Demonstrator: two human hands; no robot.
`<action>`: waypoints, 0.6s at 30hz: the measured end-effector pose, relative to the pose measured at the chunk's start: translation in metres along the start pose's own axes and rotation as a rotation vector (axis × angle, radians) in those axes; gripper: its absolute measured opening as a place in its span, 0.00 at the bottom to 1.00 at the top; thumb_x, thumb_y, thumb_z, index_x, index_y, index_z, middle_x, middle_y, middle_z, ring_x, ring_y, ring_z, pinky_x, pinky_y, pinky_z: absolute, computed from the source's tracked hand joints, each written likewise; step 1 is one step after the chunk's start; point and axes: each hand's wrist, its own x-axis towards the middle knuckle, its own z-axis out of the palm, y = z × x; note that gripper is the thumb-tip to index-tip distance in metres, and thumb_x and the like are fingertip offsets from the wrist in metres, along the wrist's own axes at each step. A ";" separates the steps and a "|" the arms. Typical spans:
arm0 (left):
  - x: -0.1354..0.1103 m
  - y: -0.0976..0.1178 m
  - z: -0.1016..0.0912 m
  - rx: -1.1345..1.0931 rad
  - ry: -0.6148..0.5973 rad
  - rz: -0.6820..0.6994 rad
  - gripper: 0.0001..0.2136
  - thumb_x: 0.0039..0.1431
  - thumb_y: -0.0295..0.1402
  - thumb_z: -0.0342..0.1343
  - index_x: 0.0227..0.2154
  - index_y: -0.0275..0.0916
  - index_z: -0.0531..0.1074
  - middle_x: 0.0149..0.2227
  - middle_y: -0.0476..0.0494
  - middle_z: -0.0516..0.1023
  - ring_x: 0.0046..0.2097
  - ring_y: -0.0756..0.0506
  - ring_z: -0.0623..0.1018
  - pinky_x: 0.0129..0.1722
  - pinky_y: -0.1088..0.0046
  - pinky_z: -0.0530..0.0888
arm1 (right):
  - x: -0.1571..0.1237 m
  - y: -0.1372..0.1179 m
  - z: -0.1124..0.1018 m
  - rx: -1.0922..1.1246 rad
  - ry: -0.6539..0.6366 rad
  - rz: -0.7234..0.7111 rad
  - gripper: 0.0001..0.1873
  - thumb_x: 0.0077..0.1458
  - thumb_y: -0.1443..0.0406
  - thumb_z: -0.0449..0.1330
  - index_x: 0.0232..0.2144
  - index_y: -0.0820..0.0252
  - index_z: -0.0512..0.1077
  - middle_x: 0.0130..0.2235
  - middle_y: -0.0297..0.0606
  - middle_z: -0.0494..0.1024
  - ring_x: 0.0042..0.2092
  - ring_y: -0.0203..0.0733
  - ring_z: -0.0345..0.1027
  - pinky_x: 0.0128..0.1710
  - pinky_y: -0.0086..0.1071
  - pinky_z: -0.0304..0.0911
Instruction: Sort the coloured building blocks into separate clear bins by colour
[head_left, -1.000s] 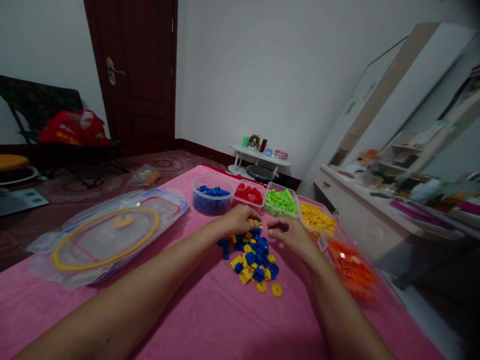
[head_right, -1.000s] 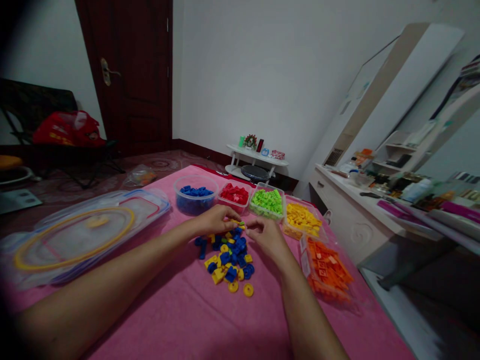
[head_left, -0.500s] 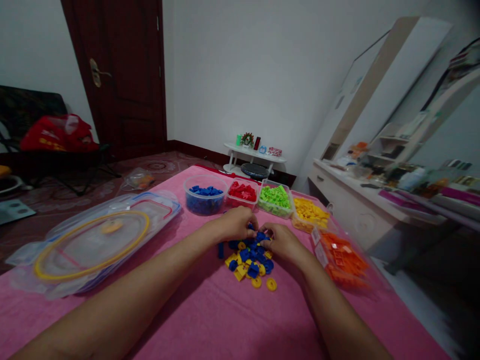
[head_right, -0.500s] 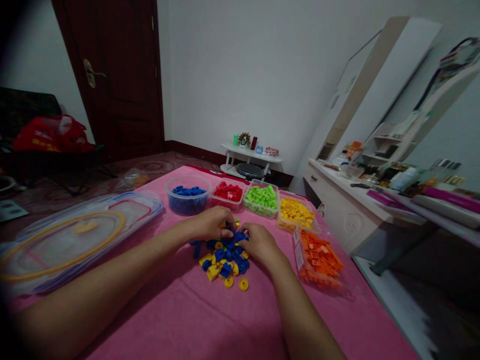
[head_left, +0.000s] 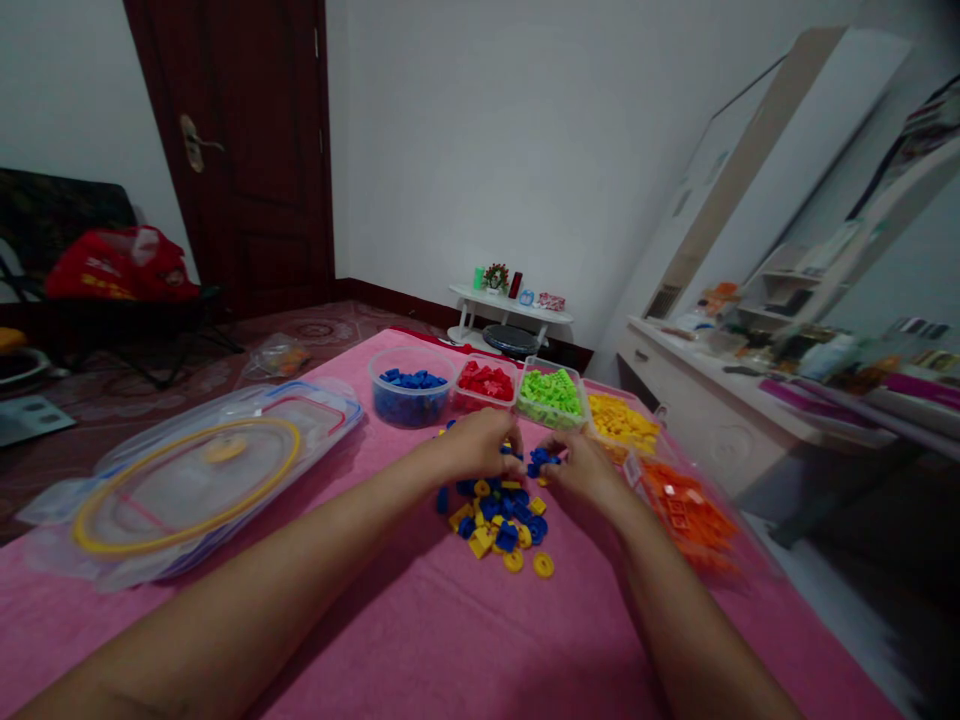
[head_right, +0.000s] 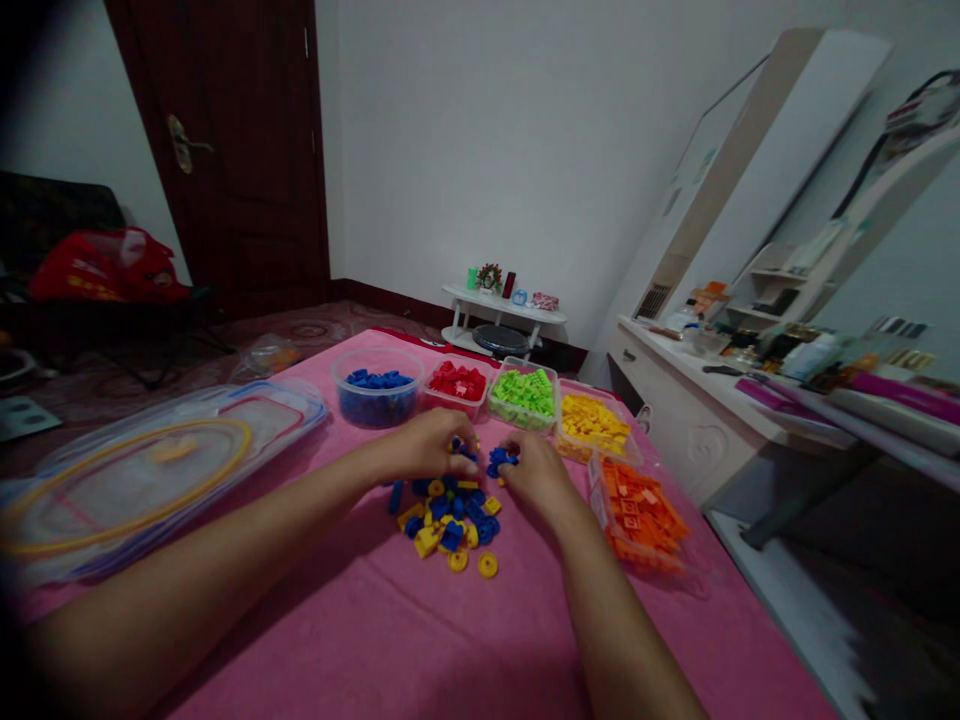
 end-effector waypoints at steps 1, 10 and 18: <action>0.001 0.001 -0.001 -0.134 0.032 -0.042 0.10 0.47 0.36 0.62 0.29 0.35 0.77 0.30 0.43 0.78 0.33 0.46 0.75 0.34 0.74 0.69 | 0.001 0.001 0.000 0.001 0.015 -0.001 0.12 0.40 0.72 0.58 0.31 0.62 0.75 0.33 0.39 0.78 0.35 0.40 0.69 0.33 0.29 0.59; 0.009 -0.003 -0.004 -1.501 0.062 -0.592 0.08 0.59 0.33 0.51 0.33 0.32 0.70 0.29 0.41 0.76 0.28 0.52 0.77 0.27 0.82 0.73 | -0.002 0.003 0.031 -0.003 0.017 -0.129 0.12 0.43 0.73 0.55 0.31 0.61 0.74 0.32 0.37 0.78 0.33 0.38 0.68 0.32 0.28 0.57; 0.007 0.000 0.004 -1.554 -0.027 -0.713 0.15 0.62 0.42 0.45 0.40 0.33 0.66 0.30 0.39 0.74 0.27 0.48 0.77 0.24 0.77 0.75 | -0.001 -0.026 -0.014 0.166 0.263 -0.110 0.16 0.45 0.70 0.58 0.38 0.62 0.76 0.35 0.39 0.80 0.33 0.39 0.71 0.34 0.30 0.63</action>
